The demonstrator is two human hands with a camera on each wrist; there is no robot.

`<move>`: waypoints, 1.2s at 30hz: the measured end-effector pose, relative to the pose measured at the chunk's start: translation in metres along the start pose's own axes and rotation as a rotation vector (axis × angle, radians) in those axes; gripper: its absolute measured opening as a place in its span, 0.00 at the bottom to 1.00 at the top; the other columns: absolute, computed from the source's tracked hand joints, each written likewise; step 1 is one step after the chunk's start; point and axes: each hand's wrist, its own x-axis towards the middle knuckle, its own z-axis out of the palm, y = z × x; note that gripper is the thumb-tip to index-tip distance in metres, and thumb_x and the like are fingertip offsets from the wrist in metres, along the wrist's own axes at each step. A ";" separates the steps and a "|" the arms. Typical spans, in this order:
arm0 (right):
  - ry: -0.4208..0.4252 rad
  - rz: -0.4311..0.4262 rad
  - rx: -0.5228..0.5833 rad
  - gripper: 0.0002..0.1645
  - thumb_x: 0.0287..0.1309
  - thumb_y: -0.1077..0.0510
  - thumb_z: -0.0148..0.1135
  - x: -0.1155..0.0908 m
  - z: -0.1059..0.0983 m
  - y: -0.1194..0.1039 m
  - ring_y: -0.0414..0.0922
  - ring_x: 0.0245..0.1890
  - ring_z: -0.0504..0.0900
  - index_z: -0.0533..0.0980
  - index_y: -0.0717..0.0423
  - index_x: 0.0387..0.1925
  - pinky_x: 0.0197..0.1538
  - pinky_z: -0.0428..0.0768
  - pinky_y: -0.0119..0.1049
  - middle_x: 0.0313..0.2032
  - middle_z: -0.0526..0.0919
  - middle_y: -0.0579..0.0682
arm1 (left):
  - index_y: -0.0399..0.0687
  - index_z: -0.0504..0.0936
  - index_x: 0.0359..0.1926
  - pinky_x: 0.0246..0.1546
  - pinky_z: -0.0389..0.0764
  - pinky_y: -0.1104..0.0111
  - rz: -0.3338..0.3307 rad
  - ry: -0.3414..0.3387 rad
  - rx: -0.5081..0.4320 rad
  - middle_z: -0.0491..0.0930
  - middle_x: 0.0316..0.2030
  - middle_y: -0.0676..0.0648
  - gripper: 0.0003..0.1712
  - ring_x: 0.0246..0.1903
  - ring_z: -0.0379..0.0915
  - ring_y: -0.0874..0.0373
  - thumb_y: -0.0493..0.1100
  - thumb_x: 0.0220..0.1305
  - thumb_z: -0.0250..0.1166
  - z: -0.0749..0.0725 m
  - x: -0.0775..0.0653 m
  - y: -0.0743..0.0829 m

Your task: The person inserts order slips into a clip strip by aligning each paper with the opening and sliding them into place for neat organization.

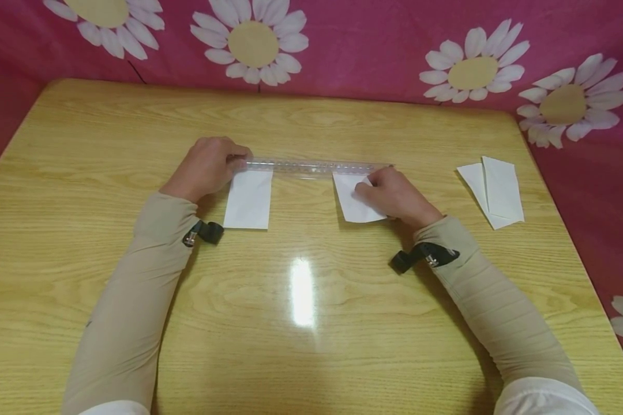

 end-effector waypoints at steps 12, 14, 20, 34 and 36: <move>-0.002 0.000 0.011 0.17 0.65 0.50 0.56 0.002 0.002 -0.001 0.40 0.19 0.73 0.79 0.57 0.27 0.22 0.71 0.33 0.20 0.77 0.45 | 0.41 0.85 0.60 0.64 0.77 0.48 0.004 0.002 0.003 0.85 0.54 0.34 0.17 0.55 0.79 0.41 0.36 0.75 0.60 0.000 0.000 0.000; -0.002 0.000 0.010 0.17 0.65 0.50 0.56 0.003 0.003 -0.002 0.41 0.19 0.73 0.79 0.57 0.28 0.22 0.71 0.33 0.21 0.78 0.45 | 0.41 0.85 0.60 0.63 0.77 0.48 0.004 0.003 0.001 0.85 0.53 0.34 0.17 0.54 0.79 0.41 0.36 0.75 0.60 0.000 0.000 0.000; -0.008 0.011 0.008 0.17 0.65 0.50 0.56 0.004 0.004 -0.003 0.40 0.18 0.73 0.79 0.58 0.28 0.21 0.70 0.33 0.20 0.78 0.45 | 0.41 0.85 0.60 0.62 0.77 0.49 0.000 0.001 -0.006 0.85 0.53 0.34 0.17 0.53 0.78 0.42 0.36 0.75 0.60 0.000 0.000 0.000; -0.013 -0.010 0.020 0.17 0.64 0.51 0.57 0.004 0.006 -0.006 0.40 0.19 0.74 0.79 0.58 0.26 0.22 0.71 0.33 0.20 0.78 0.44 | 0.41 0.85 0.59 0.62 0.78 0.49 0.010 0.008 -0.003 0.86 0.52 0.34 0.16 0.52 0.79 0.42 0.36 0.75 0.60 0.000 0.000 0.000; -0.012 -0.008 0.019 0.17 0.64 0.51 0.57 0.004 0.006 -0.007 0.40 0.19 0.73 0.79 0.58 0.27 0.21 0.71 0.33 0.20 0.78 0.45 | 0.41 0.85 0.59 0.61 0.78 0.49 0.011 0.009 -0.005 0.86 0.52 0.34 0.16 0.52 0.79 0.42 0.36 0.75 0.60 0.000 0.000 0.000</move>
